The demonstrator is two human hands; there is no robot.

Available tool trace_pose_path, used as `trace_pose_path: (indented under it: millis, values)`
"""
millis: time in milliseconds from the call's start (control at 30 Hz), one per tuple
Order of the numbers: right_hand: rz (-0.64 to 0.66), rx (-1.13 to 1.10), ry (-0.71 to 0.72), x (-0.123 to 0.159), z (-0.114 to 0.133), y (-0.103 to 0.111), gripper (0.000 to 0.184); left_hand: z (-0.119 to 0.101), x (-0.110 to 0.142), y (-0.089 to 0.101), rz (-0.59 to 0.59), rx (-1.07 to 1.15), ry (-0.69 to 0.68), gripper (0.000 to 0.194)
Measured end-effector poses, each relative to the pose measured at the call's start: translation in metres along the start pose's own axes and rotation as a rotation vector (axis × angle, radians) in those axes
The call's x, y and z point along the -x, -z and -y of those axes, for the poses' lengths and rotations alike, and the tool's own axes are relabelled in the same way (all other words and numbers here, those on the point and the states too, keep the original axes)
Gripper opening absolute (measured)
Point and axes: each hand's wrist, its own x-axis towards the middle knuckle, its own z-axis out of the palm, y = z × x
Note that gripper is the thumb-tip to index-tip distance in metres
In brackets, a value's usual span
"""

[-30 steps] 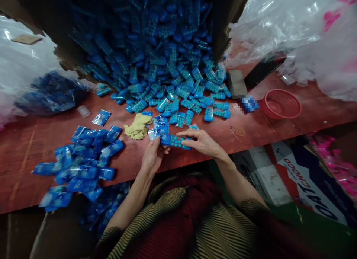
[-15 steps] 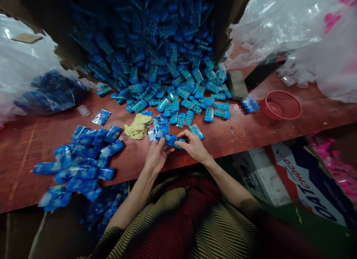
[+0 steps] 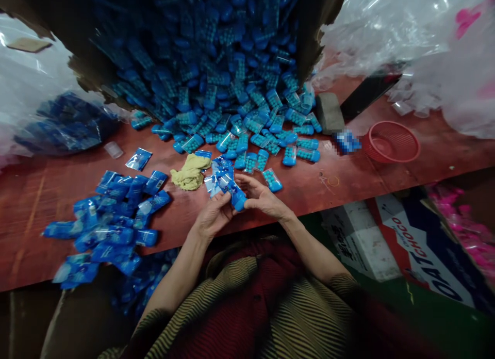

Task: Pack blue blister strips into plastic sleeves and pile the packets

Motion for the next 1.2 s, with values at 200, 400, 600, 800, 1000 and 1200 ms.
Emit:
trace_pose_path:
  millis: [200, 400, 600, 800, 1000, 1200]
  values:
    - [0.062, -0.073, -0.018, 0.001, 0.006, -0.004, 0.068, 0.001, 0.005, -0.002, 0.045, -0.032, 0.003, 0.031]
    - [0.067, -0.066, -0.041, 0.005, 0.009, -0.002, 0.067, 0.008, 0.009, -0.011, 0.078, -0.054, -0.007, 0.039]
    - [0.013, 0.037, -0.05, 0.009, 0.013, -0.002, 0.059, 0.012, 0.015, -0.019, 0.011, 0.0, 0.015, 0.029]
    - [-0.012, 0.065, -0.052, 0.008, 0.013, -0.002, 0.067, 0.012, 0.016, -0.023, -0.012, 0.027, -0.01, 0.031]
    - [-0.05, 0.003, -0.002, 0.009, 0.005, -0.009, 0.068, 0.021, 0.018, -0.03, -0.066, 0.037, -0.099, 0.029]
    - [-0.234, 0.154, 0.044, 0.012, -0.001, -0.015, 0.061, 0.028, 0.02, -0.036, -0.052, 0.014, -0.115, 0.032]
